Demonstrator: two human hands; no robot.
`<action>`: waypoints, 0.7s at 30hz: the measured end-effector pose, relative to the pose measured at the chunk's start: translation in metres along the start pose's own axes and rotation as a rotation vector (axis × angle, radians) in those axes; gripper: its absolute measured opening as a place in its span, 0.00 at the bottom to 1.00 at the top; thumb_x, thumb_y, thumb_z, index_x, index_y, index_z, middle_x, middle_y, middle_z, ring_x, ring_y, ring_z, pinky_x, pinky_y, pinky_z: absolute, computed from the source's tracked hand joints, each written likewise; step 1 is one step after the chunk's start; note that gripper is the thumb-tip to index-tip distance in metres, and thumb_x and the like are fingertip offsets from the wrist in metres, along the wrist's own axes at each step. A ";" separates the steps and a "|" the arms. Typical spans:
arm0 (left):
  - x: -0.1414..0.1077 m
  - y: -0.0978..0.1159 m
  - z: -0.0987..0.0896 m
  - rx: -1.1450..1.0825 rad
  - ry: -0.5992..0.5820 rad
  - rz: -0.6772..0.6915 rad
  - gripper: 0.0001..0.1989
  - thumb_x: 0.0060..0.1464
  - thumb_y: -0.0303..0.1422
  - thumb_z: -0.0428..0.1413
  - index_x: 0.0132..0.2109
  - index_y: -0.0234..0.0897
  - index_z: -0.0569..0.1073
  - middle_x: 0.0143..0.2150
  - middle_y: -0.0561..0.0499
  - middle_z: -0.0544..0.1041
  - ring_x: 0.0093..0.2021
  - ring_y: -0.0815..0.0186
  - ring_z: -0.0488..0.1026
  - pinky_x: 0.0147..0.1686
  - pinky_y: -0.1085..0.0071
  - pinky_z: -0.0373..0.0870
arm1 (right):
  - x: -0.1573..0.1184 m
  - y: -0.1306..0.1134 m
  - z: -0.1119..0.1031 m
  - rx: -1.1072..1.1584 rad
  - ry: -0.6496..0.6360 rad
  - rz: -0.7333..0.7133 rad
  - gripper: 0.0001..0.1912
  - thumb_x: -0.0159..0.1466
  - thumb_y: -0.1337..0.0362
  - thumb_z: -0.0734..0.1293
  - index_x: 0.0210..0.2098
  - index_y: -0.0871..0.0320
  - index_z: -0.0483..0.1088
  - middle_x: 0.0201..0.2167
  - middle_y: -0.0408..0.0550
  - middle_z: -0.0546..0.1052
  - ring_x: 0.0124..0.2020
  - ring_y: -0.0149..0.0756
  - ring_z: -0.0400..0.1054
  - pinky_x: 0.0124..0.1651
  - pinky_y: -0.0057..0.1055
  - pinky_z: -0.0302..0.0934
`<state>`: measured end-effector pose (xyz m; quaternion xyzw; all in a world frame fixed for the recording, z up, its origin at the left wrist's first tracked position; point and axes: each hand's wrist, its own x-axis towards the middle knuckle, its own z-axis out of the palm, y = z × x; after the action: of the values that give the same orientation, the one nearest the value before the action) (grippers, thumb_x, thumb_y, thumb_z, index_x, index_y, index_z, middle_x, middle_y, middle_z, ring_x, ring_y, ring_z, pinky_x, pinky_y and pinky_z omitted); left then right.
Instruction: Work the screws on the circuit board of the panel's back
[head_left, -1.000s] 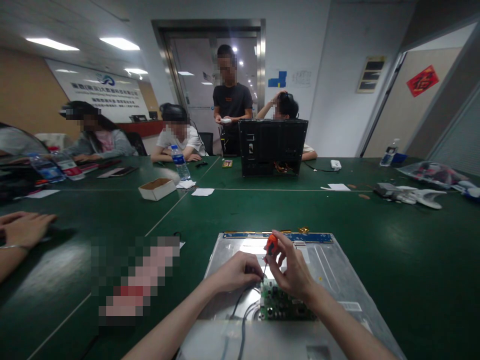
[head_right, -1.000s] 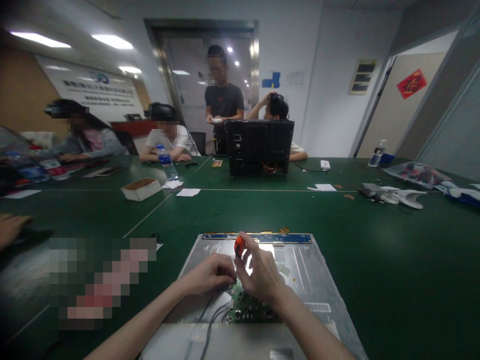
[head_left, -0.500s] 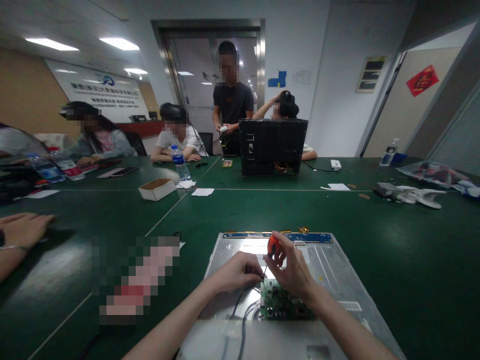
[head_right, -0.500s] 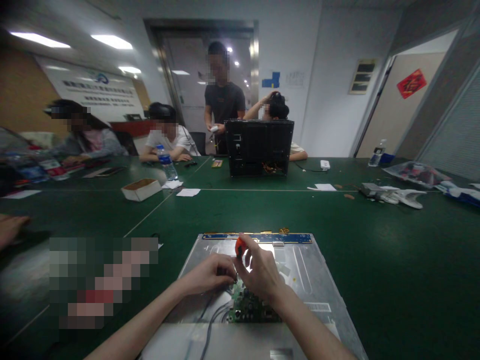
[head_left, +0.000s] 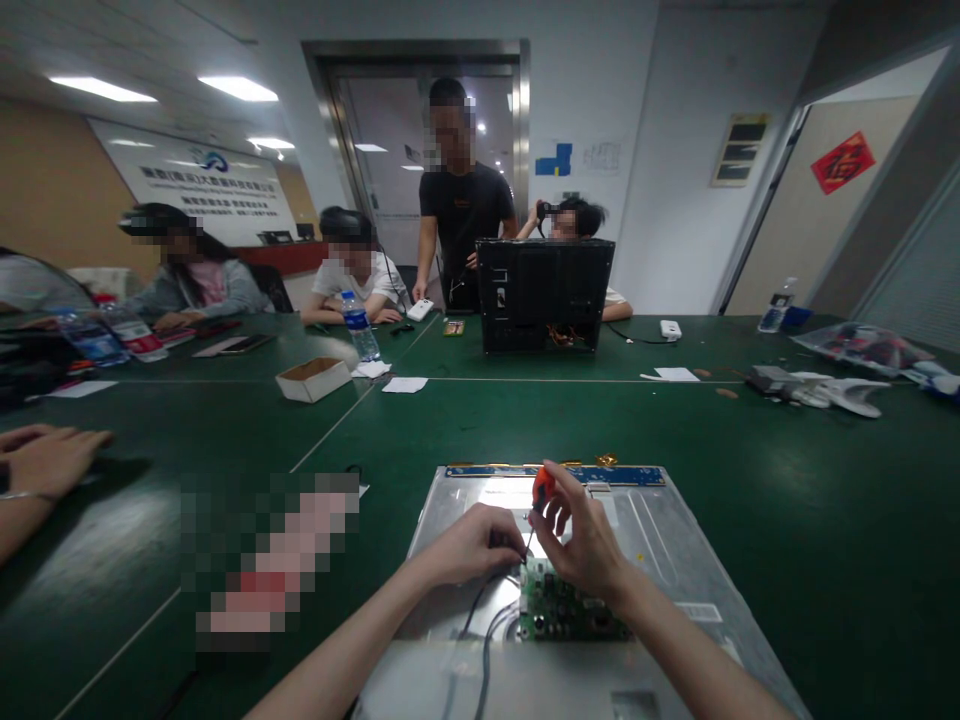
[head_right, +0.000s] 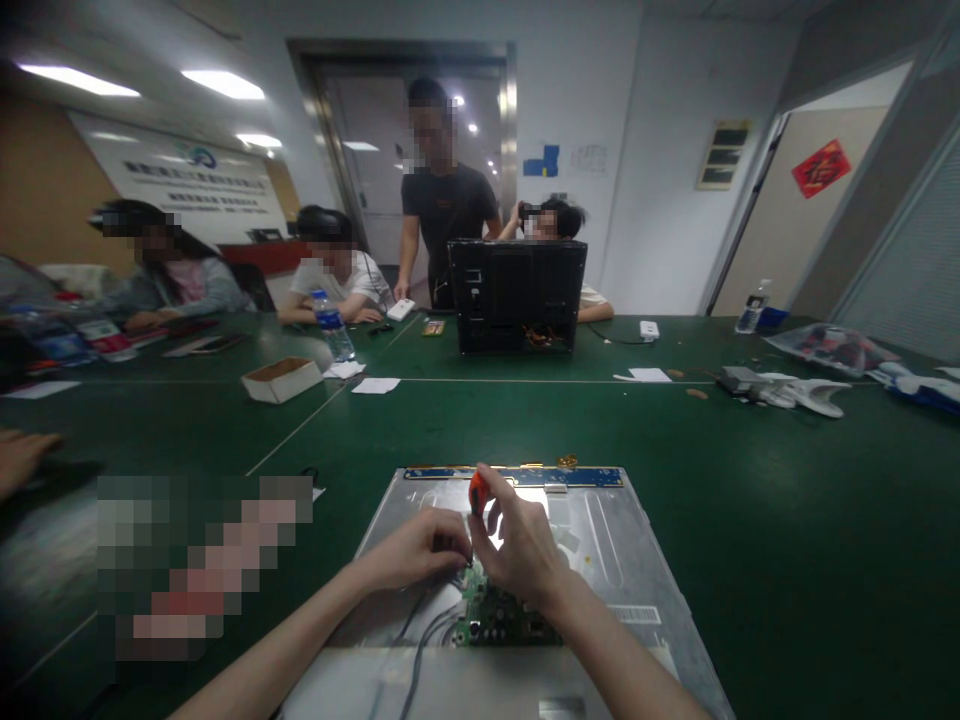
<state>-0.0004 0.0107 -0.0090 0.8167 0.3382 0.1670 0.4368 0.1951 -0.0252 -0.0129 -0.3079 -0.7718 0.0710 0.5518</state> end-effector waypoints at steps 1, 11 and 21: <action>0.000 0.000 0.000 -0.001 -0.001 -0.002 0.06 0.49 0.23 0.59 0.32 0.34 0.81 0.30 0.51 0.78 0.32 0.65 0.72 0.33 0.73 0.68 | 0.000 0.000 0.000 -0.007 0.006 -0.007 0.37 0.66 0.71 0.63 0.70 0.52 0.46 0.29 0.42 0.73 0.21 0.32 0.68 0.21 0.25 0.63; 0.002 -0.002 0.000 -0.055 -0.023 0.024 0.08 0.48 0.21 0.58 0.34 0.33 0.81 0.31 0.51 0.78 0.32 0.65 0.72 0.34 0.73 0.68 | 0.000 0.001 -0.001 -0.032 -0.002 -0.021 0.36 0.67 0.69 0.63 0.70 0.52 0.46 0.28 0.42 0.74 0.21 0.33 0.68 0.20 0.26 0.63; 0.001 -0.005 0.001 -0.018 -0.034 0.014 0.07 0.50 0.21 0.58 0.34 0.33 0.80 0.30 0.51 0.78 0.33 0.65 0.72 0.35 0.72 0.68 | -0.001 0.001 -0.001 -0.029 -0.022 -0.021 0.38 0.65 0.72 0.63 0.70 0.52 0.44 0.30 0.44 0.75 0.22 0.33 0.69 0.21 0.25 0.64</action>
<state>-0.0011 0.0127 -0.0133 0.8179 0.3233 0.1591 0.4487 0.1962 -0.0252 -0.0136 -0.3070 -0.7820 0.0575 0.5394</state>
